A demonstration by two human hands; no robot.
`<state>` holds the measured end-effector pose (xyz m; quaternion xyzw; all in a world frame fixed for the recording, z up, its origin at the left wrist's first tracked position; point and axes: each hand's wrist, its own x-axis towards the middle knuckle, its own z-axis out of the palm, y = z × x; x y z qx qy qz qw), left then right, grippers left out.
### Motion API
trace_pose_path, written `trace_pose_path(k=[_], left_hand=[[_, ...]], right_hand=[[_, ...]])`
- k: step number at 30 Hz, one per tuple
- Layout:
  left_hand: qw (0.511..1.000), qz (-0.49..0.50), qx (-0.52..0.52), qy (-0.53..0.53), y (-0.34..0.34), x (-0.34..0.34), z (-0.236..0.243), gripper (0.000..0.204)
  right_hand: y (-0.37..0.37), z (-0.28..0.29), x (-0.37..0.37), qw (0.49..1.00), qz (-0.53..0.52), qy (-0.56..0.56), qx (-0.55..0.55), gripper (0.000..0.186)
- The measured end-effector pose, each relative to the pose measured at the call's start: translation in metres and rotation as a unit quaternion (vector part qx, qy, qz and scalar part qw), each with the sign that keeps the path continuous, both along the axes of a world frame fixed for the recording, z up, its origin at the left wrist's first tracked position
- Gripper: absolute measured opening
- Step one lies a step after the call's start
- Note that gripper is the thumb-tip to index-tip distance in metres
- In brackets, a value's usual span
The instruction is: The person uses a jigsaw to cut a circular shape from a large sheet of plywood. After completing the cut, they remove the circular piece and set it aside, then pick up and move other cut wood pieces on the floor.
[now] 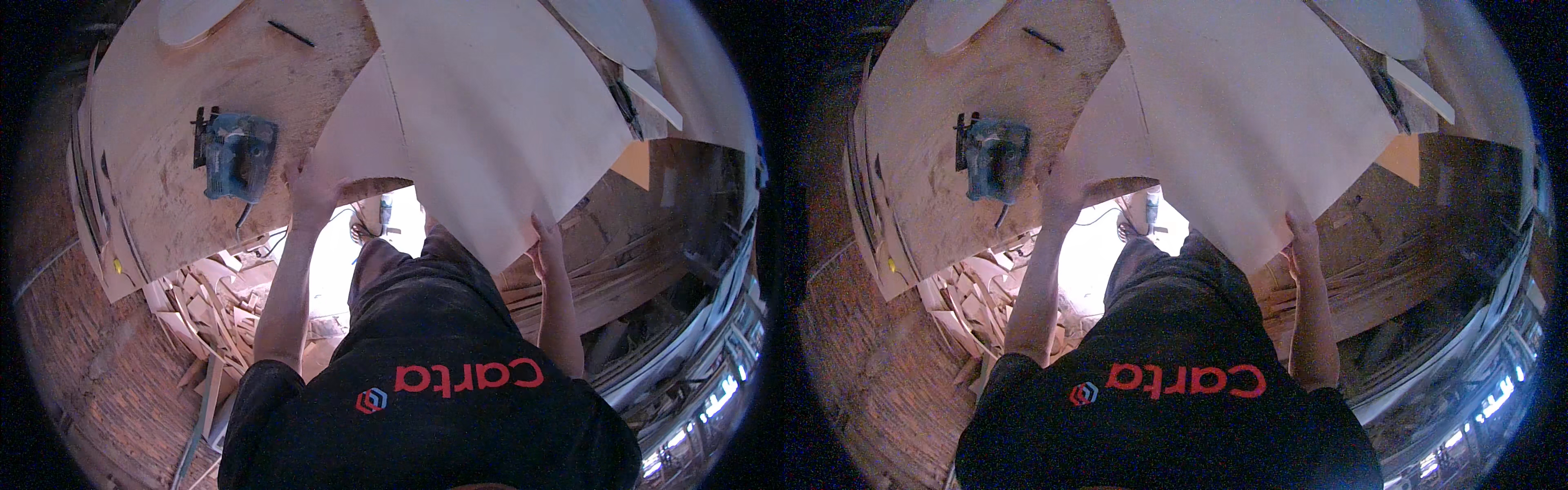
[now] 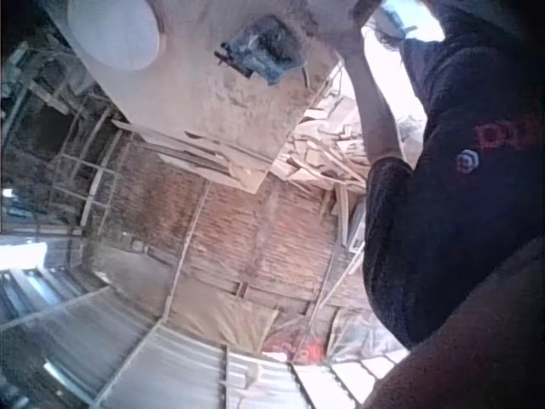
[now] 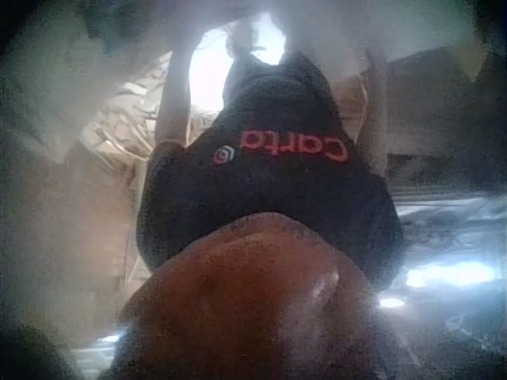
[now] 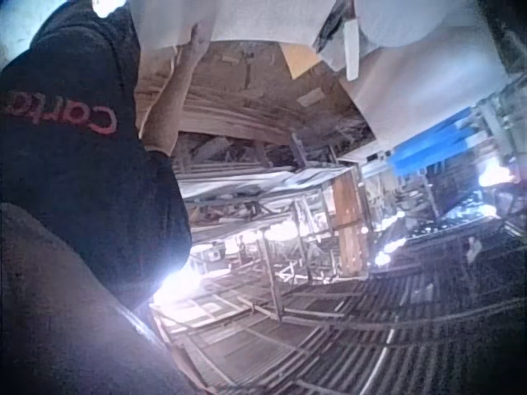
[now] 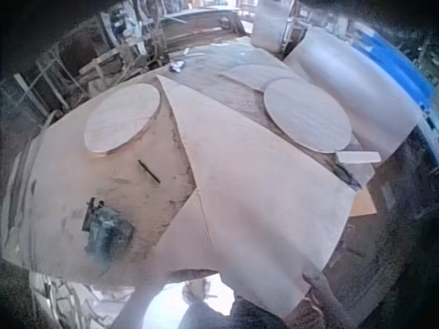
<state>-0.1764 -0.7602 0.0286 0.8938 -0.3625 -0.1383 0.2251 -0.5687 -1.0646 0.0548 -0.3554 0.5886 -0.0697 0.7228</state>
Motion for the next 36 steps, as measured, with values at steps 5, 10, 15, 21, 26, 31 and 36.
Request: trace_pose_path(k=[5,10,15,21,26,31,36], left_hand=[[0.996,0.046,-0.023,0.079,-0.007,0.0,-0.002,0.077],[0.999,0.03,0.041,-0.002,-0.014,-0.002,0.01,0.072],[0.995,0.094,0.019,0.03,-0.015,0.011,-0.003,0.06],[0.999,0.002,-0.04,-0.025,-0.015,0.024,-0.013,0.064],[1.0,0.004,0.016,-0.007,-0.024,0.025,0.0,0.089],[0.995,0.036,0.089,-0.01,-0.026,0.032,0.009,0.091],[0.987,0.072,0.105,0.097,-0.027,0.029,0.023,0.092]], right_hand=[[-0.002,-0.007,-0.005,0.999,0.016,0.022,-0.018,0.063],[-0.003,-0.008,-0.004,1.0,0.015,0.022,0.009,0.064],[0.001,-0.004,0.014,0.998,0.045,0.037,-0.023,0.06],[-0.044,0.027,0.015,0.906,0.294,0.296,-0.074,0.053],[-0.169,0.052,0.027,0.839,0.271,0.306,-0.359,0.037],[-0.324,0.025,0.108,0.954,-0.126,-0.048,-0.266,0.04],[-0.398,-0.009,0.207,0.956,-0.246,-0.156,-0.044,0.068]])
